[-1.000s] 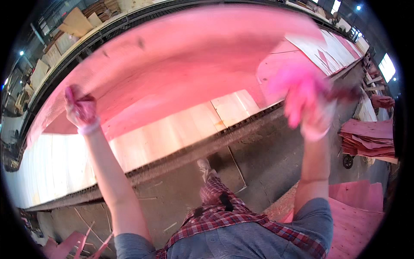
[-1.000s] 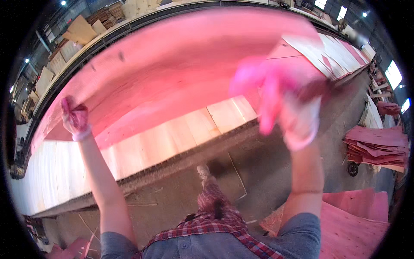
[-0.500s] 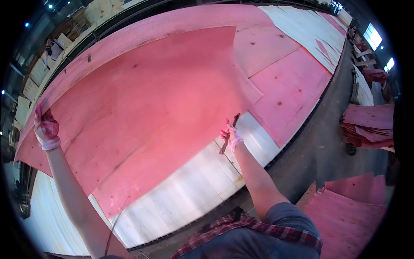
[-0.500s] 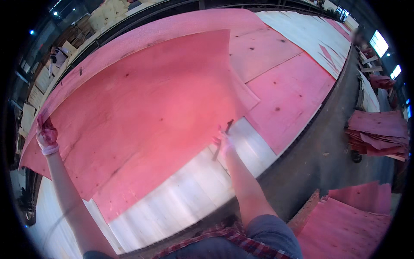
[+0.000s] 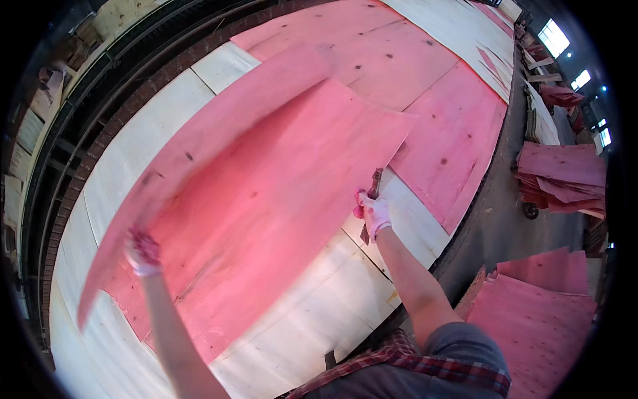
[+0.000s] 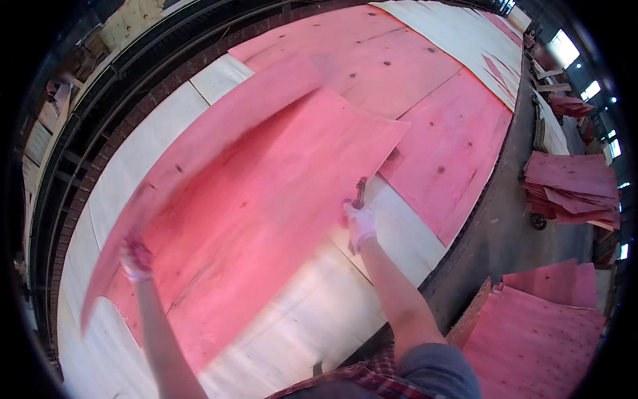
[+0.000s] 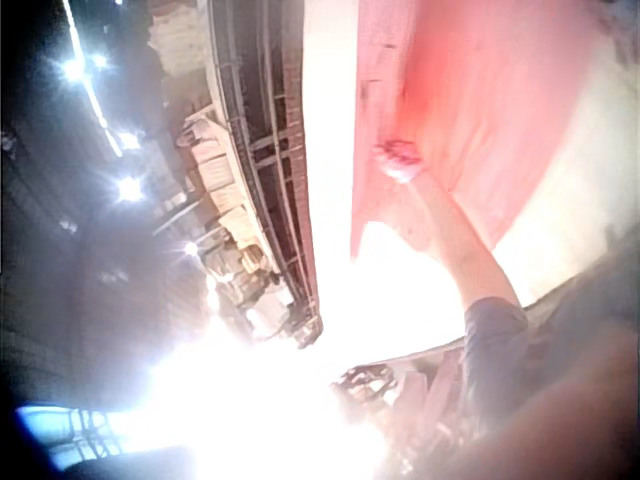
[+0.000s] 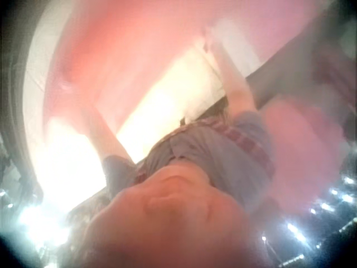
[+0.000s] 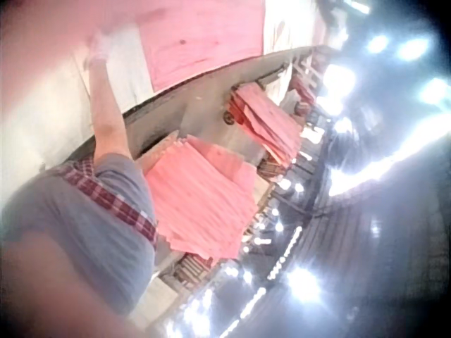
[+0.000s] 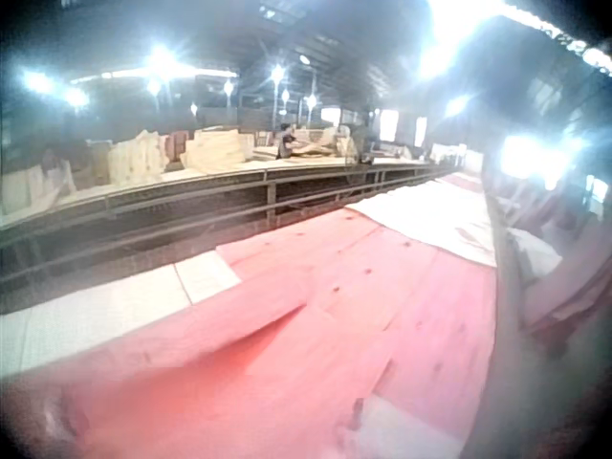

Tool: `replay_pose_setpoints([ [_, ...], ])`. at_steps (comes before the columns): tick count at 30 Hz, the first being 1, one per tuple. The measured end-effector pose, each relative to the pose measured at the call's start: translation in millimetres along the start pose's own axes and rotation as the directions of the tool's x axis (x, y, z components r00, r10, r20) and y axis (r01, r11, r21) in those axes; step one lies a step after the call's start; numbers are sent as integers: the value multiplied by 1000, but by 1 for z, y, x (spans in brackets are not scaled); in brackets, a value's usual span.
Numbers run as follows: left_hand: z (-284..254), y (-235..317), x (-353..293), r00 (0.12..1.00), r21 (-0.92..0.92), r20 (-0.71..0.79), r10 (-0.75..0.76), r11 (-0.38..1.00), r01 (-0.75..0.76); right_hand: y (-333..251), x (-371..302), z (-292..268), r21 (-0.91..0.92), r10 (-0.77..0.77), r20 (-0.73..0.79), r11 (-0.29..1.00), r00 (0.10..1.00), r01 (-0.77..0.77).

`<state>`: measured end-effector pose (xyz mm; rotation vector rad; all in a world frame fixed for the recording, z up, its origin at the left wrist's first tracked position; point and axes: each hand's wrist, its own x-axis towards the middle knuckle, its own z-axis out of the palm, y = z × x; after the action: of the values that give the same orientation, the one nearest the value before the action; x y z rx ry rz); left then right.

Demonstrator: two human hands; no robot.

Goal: The person picks up pink wood veneer sheets from a stack and places them onto a moving conveyor belt, then retrieves thin wood strips and a large natural wood sheet to place them on the conveyor belt as well.

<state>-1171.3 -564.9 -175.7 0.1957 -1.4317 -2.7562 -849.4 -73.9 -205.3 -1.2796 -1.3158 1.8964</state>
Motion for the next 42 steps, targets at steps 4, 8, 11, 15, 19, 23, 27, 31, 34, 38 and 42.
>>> replay_pose_setpoints([
  [4,-33,-50,-149,873,-132,448,-192,952,277,18,3,-31,-23,222,50,975,974,-221],
  [8,-54,-48,-301,756,-238,549,-357,800,551,47,15,-60,82,312,203,939,928,-334],
  [11,-115,-58,-382,854,-166,185,-486,841,515,59,8,-62,182,266,216,934,939,-307],
  [15,-87,-66,-398,830,-194,2,-558,814,548,17,-25,-62,134,293,238,934,926,-330],
  [19,-7,-17,-388,829,-146,24,-558,819,555,9,-56,-61,-32,216,224,976,950,-214],
  [23,-30,29,-364,957,65,-30,-290,954,291,18,-122,-23,316,276,531,813,801,-490],
  [27,68,118,-300,991,199,-21,133,972,-126,19,-144,119,320,263,808,557,528,-766],
  [31,167,209,-213,872,213,384,304,890,-403,43,-63,319,539,-290,761,781,580,-316],
  [34,193,239,-170,764,-136,499,409,908,-397,-60,-42,415,529,-116,804,588,583,-612],
  [38,196,326,-160,472,-34,840,266,895,-444,-157,-86,434,554,-653,757,658,-22,-510],
  [42,174,311,-181,639,68,480,600,702,-709,-146,-92,398,556,-545,831,815,107,-166],
])
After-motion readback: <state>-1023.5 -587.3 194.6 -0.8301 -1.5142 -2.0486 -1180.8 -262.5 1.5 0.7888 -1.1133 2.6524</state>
